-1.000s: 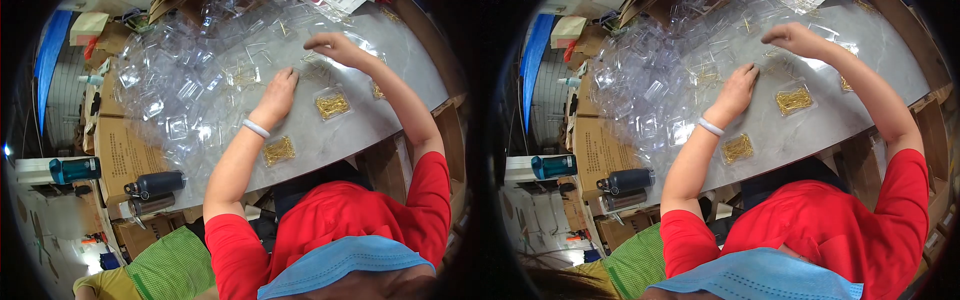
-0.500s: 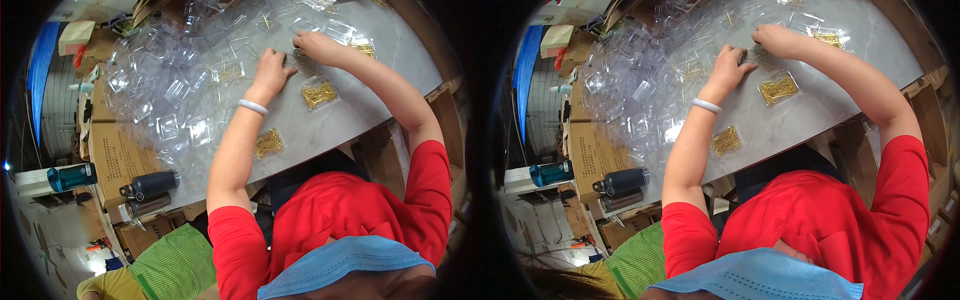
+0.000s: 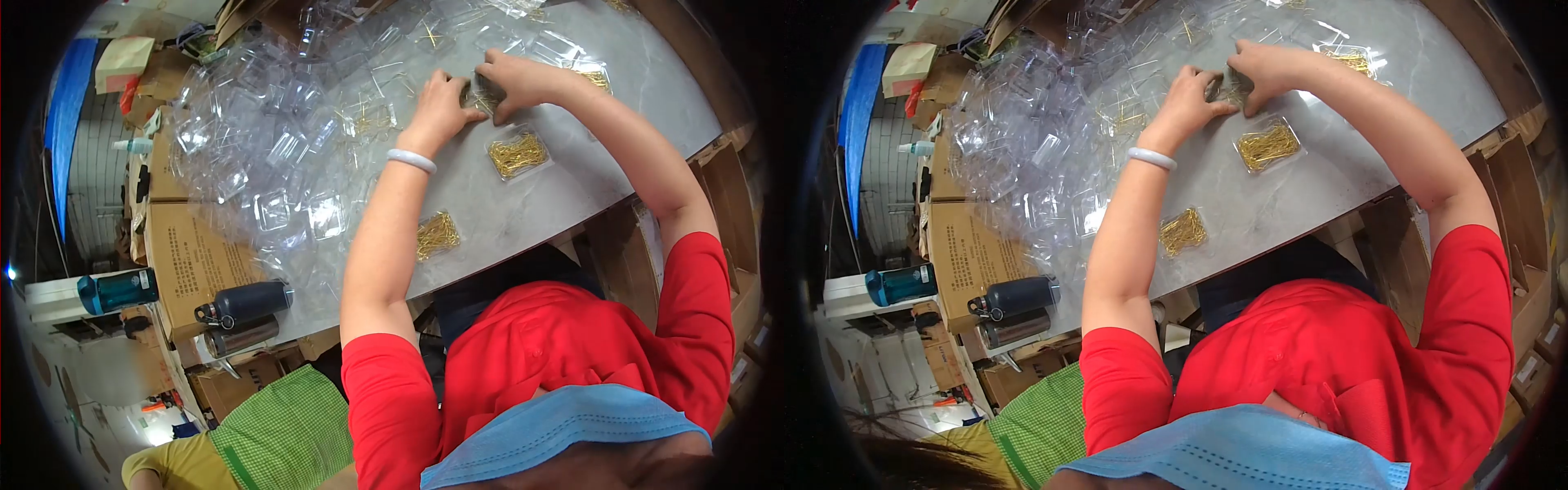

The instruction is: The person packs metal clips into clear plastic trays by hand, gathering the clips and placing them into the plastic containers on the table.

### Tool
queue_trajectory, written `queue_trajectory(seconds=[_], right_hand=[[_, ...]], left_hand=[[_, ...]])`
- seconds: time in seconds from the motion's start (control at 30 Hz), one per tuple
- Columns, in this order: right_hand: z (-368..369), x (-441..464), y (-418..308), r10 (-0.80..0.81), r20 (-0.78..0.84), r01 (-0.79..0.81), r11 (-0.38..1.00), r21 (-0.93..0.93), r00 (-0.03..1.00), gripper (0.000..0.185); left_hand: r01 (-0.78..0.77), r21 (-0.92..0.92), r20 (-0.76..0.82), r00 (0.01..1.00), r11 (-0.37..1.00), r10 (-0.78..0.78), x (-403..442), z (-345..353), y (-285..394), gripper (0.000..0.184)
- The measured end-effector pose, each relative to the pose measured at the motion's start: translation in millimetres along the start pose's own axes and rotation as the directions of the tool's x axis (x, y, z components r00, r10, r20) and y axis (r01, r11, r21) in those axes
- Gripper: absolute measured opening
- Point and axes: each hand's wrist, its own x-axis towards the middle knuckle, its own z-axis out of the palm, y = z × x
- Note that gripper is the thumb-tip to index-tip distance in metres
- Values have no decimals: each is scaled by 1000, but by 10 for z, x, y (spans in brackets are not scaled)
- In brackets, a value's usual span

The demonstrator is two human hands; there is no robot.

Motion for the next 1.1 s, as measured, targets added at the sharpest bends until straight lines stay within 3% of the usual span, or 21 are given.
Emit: queue_trajectory(seconds=[0.2, 0.3, 0.43, 0.5, 0.6, 0.73, 0.83, 1.03, 1.1], right_hand=[[-20, 185, 60, -174, 75, 158, 972, 175, 982, 61], [-119, 126, 98, -115, 20, 109, 975, 192, 993, 61], [-98, 42, 58, -52, -26, 52, 999, 8, 998, 65], [-67, 26, -17, -36, -32, 38, 999, 38, 999, 58], [-10, 78, -84, -74, -19, 76, 994, 79, 997, 44], [32, 118, -29, -149, -4, 148, 981, 129, 989, 27], [52, 94, -61, -167, -32, 169, 981, 90, 985, 22], [76, 43, -288, -222, -130, 196, 963, -186, 966, 17], [108, 127, -330, -164, -87, 144, 970, -196, 983, 17]], left_hand=[[122, -160, 41, 992, 979, -117, -31, -71, -44, 57], [78, -53, -27, 996, 996, -79, -128, -190, -18, 59], [-65, 119, -60, 996, 991, 72, -48, -122, -104, 61], [-132, 178, -8, 991, 975, 135, 20, -109, -75, 63], [77, 47, 87, 993, 996, -80, 68, -120, 34, 50], [69, 21, 38, 997, 997, -69, -23, -71, 10, 35], [36, -15, -4, 999, 999, -36, -97, -59, -17, 31], [4, 24, -60, 998, 1000, -3, -146, -68, 68, 27], [31, -10, -41, 999, 999, -31, -173, -89, 83, 25]])
